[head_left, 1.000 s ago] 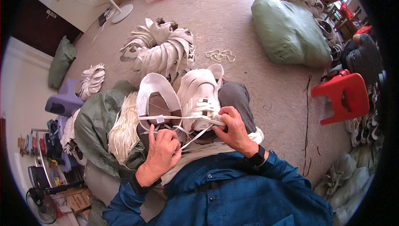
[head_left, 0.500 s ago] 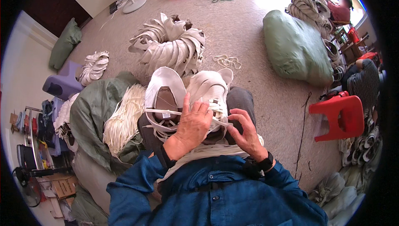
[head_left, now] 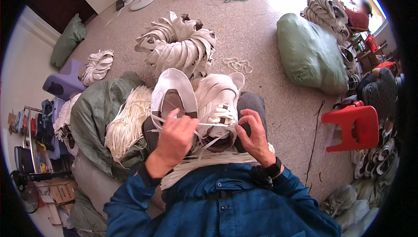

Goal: The recorder is lacing white sneakers while sitting in a large room with other workers.

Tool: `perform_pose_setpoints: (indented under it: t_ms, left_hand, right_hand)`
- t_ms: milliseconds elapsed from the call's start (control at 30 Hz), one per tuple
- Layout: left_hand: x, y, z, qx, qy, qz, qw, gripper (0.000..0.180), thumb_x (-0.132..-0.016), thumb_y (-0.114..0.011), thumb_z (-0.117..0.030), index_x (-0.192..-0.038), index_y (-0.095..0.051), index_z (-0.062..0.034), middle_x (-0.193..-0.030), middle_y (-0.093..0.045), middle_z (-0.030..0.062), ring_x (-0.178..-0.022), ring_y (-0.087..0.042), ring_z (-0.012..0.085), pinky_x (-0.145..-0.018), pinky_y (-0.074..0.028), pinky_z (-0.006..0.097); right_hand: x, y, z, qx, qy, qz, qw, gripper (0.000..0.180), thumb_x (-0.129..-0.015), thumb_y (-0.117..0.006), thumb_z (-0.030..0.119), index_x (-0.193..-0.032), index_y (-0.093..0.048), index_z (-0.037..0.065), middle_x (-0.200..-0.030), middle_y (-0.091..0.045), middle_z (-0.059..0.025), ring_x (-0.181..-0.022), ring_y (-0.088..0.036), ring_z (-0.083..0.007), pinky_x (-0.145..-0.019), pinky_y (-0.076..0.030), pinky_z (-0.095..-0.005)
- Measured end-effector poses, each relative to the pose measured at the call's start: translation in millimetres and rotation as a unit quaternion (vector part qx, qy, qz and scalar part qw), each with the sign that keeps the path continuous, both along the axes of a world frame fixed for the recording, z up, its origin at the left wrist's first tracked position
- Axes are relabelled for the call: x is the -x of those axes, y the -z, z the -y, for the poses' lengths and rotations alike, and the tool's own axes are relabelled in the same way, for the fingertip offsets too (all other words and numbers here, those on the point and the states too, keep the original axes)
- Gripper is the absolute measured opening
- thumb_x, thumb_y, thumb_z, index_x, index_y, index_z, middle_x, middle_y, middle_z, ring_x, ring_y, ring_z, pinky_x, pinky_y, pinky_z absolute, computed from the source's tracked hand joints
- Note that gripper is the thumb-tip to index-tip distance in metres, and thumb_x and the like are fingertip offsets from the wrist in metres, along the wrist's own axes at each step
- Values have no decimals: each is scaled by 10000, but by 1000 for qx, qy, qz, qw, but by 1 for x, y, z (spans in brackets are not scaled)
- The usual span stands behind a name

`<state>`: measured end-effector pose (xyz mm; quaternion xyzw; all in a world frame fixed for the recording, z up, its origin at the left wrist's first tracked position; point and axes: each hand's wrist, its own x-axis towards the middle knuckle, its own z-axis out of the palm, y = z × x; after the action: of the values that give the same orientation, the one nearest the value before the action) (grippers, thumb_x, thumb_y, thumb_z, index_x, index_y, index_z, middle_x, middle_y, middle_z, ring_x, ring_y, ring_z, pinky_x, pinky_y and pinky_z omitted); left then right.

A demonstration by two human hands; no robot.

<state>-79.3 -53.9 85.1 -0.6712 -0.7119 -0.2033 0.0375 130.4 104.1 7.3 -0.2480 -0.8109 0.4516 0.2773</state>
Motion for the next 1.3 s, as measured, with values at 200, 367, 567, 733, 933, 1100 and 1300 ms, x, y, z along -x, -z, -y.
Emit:
perform_pose_setpoints:
  t_ms: [200,367,567,733,933,1100,1300]
  left_hand:
    - [7,-44,29,-77,-35,-23,996,331,-734,-647,26,-1065,-661,22,-906,-638,130,-838,-626,307,-797,-500,403]
    - [11,-34,45,-71,-112,49,990,252,-792,-648,58,-1038,-661,6,-894,-620,119,-794,-621,309,-711,-496,398]
    - [-12,28,23,-60,-91,263,959,189,-839,-620,49,-1020,-644,2,-884,-588,144,-829,-623,349,-718,-503,424]
    - [-20,44,2,-55,-78,257,962,150,-852,-638,33,-997,-665,5,-864,-593,146,-792,-621,337,-699,-496,405]
    - [-23,39,-15,-92,-95,303,944,71,-858,-673,-23,-921,-676,11,-842,-599,110,-705,-614,259,-631,-489,336]
    - [-20,31,-20,-10,-128,500,856,85,-856,-646,-35,-919,-683,9,-800,-598,115,-630,-584,221,-586,-480,321]
    - [-22,32,-15,-42,-122,407,904,86,-854,-652,-47,-918,-689,-3,-804,-606,111,-612,-578,214,-566,-469,318]
  right_hand:
    - [47,-43,3,-208,-153,-1,966,308,-787,-731,96,-1070,-615,66,-1216,-574,-148,-1196,-523,-379,-1008,-409,-489]
    - [47,-7,-7,-50,44,-23,998,128,-887,-635,26,-1013,-619,26,-900,-636,-144,-887,-626,-317,-810,-495,-399]
    - [18,-6,-14,226,109,-163,954,139,-1047,-485,120,-1028,-582,23,-901,-624,-24,-694,-545,-90,-630,-464,-239]
    - [12,-30,-22,255,136,-206,935,157,-1059,-481,167,-1042,-563,35,-919,-641,-56,-672,-545,-78,-592,-457,-236]
    - [14,-51,-26,239,107,-197,945,148,-1046,-517,163,-1054,-563,22,-947,-640,-65,-675,-559,-83,-623,-475,-240]
    - [14,-79,-30,270,48,-180,945,119,-1018,-542,119,-1067,-556,12,-950,-630,-68,-692,-565,-85,-623,-479,-234]
    - [30,-113,-19,257,-64,-128,956,325,-920,-486,-83,-1234,-535,-17,-998,-634,-80,-682,-565,-72,-599,-463,-219]
